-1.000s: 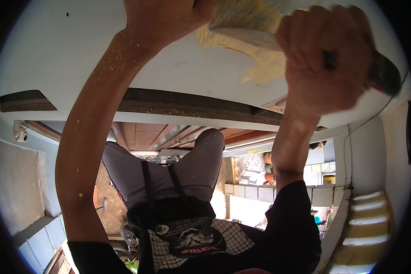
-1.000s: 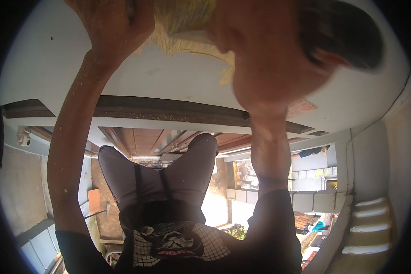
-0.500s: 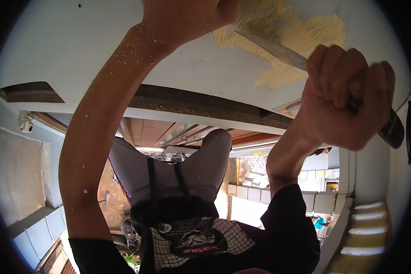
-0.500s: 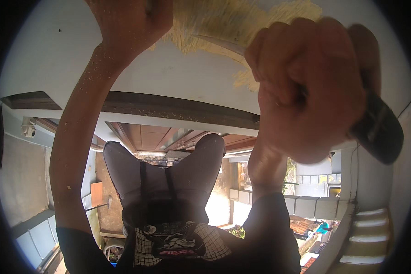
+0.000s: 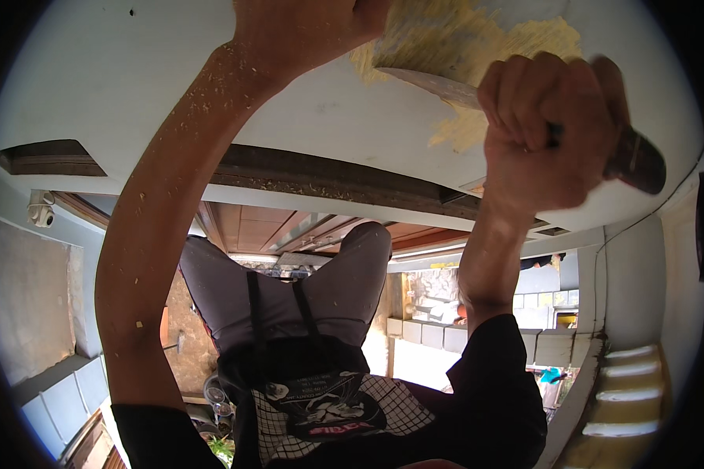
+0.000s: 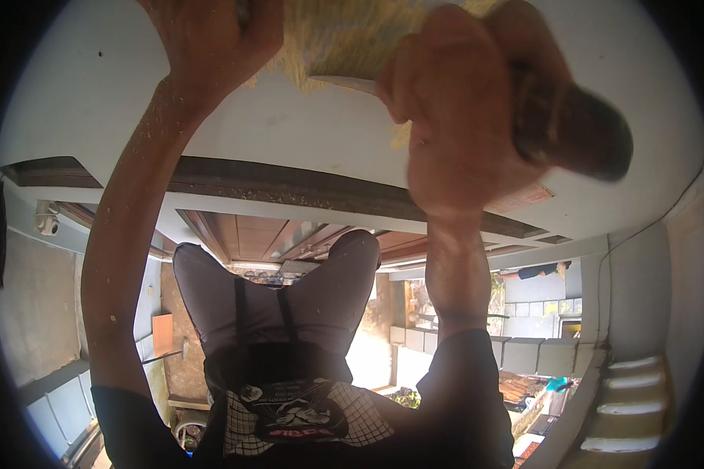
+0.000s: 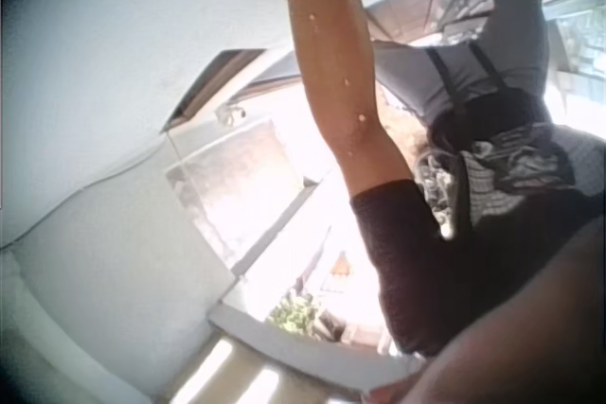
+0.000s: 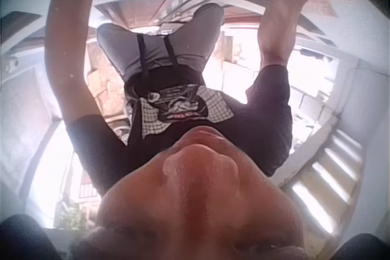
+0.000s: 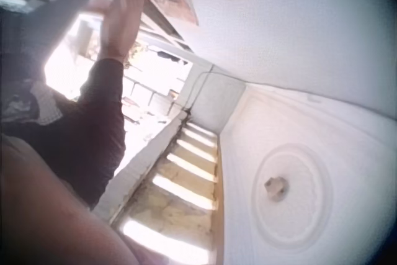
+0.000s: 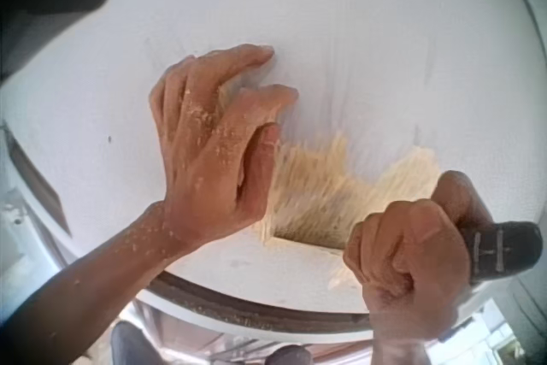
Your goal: The person uses a trowel to apply and spread a yellow paste onto a white ceiling surface. They repeatedly scrape and smooth the material across the ceiling area.
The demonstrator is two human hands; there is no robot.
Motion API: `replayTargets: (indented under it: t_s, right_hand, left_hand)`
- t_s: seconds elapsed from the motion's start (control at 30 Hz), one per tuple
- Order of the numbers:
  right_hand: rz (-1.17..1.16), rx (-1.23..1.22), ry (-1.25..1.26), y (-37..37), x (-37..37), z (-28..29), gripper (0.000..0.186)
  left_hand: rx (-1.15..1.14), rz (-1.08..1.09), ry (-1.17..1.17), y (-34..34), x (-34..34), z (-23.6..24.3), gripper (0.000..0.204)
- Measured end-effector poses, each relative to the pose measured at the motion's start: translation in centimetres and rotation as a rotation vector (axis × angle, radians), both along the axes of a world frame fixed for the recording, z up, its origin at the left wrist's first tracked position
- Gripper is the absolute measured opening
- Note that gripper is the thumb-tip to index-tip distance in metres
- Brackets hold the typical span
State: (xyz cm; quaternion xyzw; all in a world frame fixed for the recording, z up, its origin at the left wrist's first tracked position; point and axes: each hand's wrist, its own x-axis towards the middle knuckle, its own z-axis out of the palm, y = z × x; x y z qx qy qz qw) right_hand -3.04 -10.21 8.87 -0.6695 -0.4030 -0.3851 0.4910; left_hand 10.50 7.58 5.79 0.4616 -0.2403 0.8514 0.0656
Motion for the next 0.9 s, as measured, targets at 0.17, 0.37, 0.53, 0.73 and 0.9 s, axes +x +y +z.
replayTargets:
  t_s: [0.17,0.37,0.53,0.73,0.9]
  right_hand:
    - [0.085,0.028,-0.027,-0.5,0.5,-0.4,0.028]
    - [0.275,-0.041,0.002,-1.5,0.4,1.5,0.025]
    - [-0.01,-0.104,-0.02,-2.5,-0.4,0.9,0.027]
    - [-0.004,-0.06,-0.009,-1.9,0.3,0.6,0.032]
    - [0.058,0.096,-0.007,-1.9,-0.8,1.8,0.033]
  left_hand:
    - [0.007,-0.017,0.013,0.1,0.3,0.2,0.022]
    - [-0.095,-0.396,0.128,-2.1,-2.1,0.3,0.024]
    - [-0.074,-0.237,0.277,-1.6,-2.9,-0.3,0.022]
    - [-0.029,-0.137,0.427,-1.5,-4.1,-0.3,0.031]
    - [-0.035,-0.115,0.444,-1.6,-4.5,-0.4,0.032]
